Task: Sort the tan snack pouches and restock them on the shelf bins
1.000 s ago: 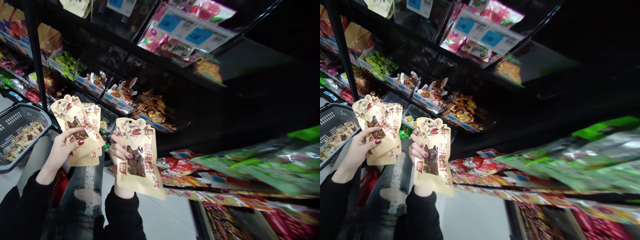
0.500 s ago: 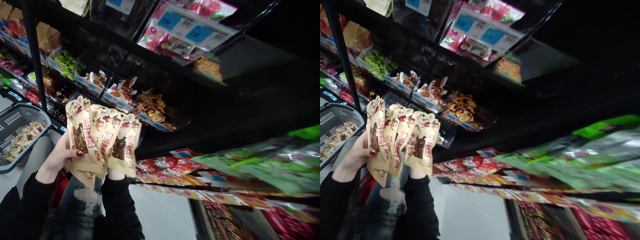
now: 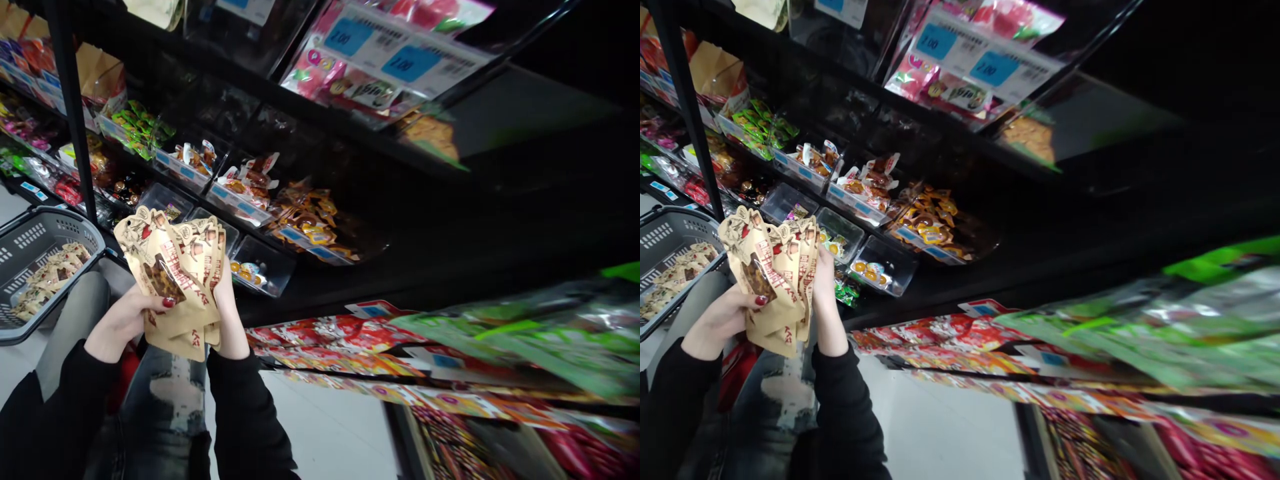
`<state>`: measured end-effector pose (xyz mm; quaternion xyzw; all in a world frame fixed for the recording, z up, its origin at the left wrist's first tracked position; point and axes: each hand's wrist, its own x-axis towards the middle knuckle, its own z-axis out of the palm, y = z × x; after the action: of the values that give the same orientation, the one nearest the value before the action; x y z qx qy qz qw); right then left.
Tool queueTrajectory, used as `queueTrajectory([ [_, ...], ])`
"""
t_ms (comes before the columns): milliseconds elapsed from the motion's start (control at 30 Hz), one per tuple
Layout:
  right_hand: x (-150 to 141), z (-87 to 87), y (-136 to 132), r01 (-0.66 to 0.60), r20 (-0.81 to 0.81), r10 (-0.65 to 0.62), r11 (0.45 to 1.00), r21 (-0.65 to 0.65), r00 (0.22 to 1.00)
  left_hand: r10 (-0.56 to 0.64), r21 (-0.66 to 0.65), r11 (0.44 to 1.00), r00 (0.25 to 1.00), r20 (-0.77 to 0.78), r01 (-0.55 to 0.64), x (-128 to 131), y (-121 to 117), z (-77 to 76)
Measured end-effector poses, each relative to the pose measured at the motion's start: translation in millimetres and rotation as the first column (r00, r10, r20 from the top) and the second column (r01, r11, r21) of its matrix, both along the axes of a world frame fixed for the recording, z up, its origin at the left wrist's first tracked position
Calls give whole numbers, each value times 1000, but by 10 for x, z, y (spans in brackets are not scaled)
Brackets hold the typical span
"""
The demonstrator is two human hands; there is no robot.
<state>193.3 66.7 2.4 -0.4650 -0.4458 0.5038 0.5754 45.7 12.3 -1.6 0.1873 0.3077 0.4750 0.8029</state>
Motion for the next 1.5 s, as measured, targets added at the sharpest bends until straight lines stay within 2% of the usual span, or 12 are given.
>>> queueTrajectory([
  [100,57,94,48,6,-20,-7,999,-42,1000,69,3,998,997,38,-69,7,18,-26],
  [200,120,175,-111,-142,-55,142,990,6,988,147,27,989,989,13,-147,47,23,-7],
  [333,136,230,-263,-286,129,273,954,89,953,249,81,967,966,-73,-243,105,13,28],
  [433,101,207,-243,-259,226,236,963,78,945,265,110,961,957,-115,-253,112,9,22],
  [567,60,167,-206,-158,323,83,965,212,943,268,84,962,959,-92,-261,96,10,5],
  [700,32,186,-220,-192,457,85,962,193,885,323,89,944,945,-54,-318,135,10,5],
  [833,-6,226,-216,-114,474,33,983,144,880,484,106,870,875,-4,-481,201,19,9],
  [1000,-42,289,-256,-252,488,165,960,118,857,611,100,790,790,-48,-605,133,43,35],
  [1067,-52,312,-286,-298,511,227,953,61,829,620,89,784,782,-60,-614,72,49,43],
  [1333,16,373,-266,-382,549,331,924,-23,767,529,-45,847,848,-20,-530,-19,73,-12],
  [1433,54,343,-284,-374,529,316,928,1,787,518,-11,855,855,-29,-519,-4,73,-14],
  [1500,55,306,-330,-313,548,236,948,50,802,529,42,848,846,-69,-528,9,67,-5],
])
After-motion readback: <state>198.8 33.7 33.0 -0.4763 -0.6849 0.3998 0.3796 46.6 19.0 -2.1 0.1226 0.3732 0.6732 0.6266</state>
